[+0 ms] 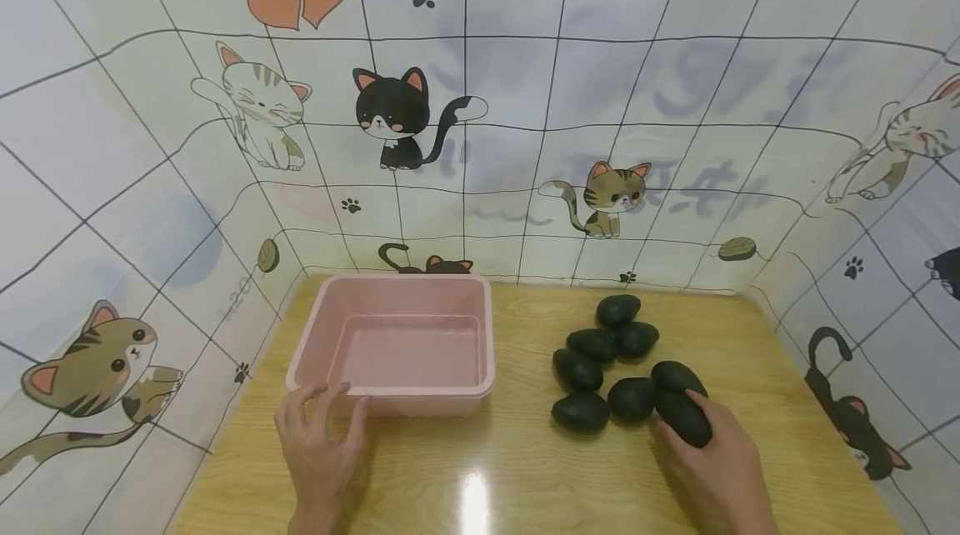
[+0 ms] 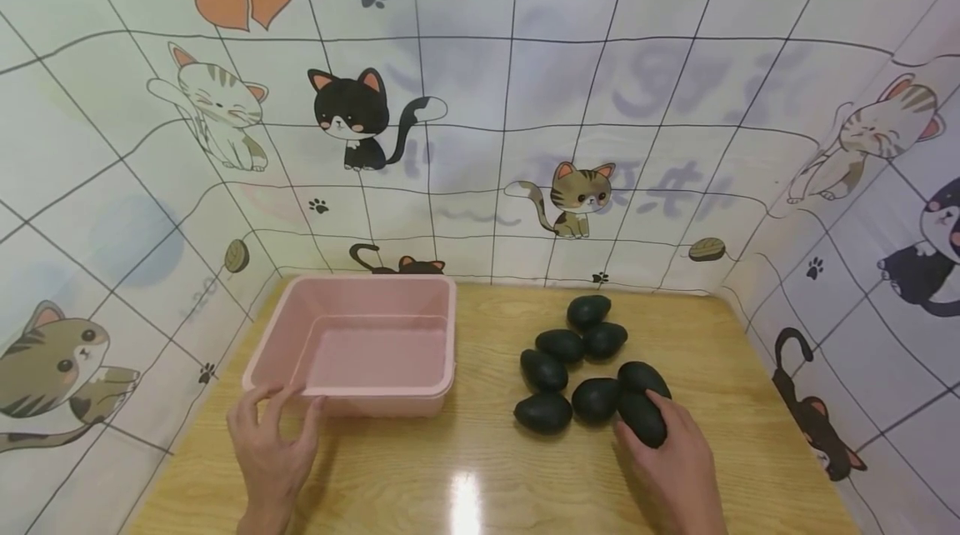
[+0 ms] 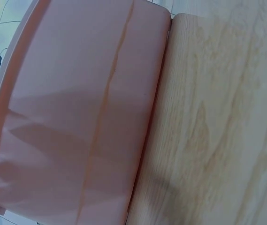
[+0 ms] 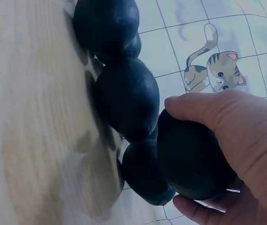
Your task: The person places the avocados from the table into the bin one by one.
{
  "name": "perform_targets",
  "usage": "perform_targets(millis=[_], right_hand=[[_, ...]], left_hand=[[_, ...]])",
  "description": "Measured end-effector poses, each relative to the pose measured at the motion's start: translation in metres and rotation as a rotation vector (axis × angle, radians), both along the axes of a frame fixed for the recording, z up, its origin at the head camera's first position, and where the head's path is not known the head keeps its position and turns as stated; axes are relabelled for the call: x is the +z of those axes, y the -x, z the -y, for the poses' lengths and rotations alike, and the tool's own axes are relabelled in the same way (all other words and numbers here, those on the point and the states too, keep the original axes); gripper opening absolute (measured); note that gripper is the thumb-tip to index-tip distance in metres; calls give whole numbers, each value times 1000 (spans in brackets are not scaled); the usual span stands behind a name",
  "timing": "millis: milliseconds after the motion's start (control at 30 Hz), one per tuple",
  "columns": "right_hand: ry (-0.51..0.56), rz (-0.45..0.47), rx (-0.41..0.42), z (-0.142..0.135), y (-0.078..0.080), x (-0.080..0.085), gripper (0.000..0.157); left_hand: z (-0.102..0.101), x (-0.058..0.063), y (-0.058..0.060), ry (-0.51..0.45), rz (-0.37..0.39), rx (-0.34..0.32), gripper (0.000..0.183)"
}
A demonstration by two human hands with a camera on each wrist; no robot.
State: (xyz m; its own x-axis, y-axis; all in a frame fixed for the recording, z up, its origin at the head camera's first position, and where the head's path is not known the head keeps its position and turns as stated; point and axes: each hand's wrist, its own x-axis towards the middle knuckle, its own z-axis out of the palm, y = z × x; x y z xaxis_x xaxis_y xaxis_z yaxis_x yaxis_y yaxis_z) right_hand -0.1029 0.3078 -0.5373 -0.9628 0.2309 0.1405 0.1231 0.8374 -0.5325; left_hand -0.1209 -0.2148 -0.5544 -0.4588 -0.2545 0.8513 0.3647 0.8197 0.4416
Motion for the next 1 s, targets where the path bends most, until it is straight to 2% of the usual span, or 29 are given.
perform_targets(millis=[200,867,1000], right_hand=[[-18,-51,6,3,2,5,76],[-9,-116,21,13,4,19,74],[-4,-154,31,17,6,22,72]], left_hand=[[0,0,0,3,1,0,52],[-2,-2,1,2,-9,19,55],[-3,-3,2,1,-18,27,54]])
